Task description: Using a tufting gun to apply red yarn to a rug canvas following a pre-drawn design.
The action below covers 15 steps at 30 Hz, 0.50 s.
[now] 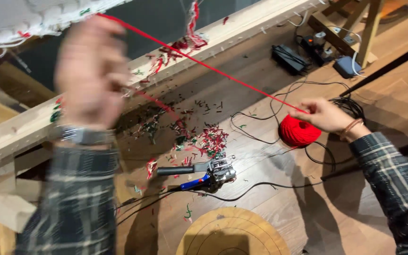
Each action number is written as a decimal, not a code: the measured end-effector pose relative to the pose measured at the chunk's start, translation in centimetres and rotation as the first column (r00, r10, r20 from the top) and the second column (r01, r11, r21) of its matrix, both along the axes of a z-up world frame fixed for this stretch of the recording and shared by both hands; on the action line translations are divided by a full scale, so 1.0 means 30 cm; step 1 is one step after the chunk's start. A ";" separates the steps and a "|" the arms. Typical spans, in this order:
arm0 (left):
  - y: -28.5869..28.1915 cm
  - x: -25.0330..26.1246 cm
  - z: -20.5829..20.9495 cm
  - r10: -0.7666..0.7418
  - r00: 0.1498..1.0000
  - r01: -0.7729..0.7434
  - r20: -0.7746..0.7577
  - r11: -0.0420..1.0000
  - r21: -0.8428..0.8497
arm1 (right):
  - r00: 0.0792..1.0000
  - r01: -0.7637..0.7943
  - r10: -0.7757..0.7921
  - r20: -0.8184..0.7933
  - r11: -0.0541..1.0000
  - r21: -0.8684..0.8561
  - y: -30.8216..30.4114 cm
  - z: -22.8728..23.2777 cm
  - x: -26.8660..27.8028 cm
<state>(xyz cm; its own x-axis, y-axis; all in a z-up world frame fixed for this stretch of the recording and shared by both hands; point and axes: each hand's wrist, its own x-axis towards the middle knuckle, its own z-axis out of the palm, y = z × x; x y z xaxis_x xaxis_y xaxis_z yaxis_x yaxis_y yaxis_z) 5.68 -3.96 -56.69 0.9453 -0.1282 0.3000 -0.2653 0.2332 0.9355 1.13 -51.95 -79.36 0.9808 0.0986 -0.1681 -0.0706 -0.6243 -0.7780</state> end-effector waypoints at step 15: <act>0.027 0.016 -0.074 -0.010 1.000 0.002 0.016 0.897 0.442 | 0.810 0.573 -0.567 0.146 0.819 0.001 -0.210 0.005 0.095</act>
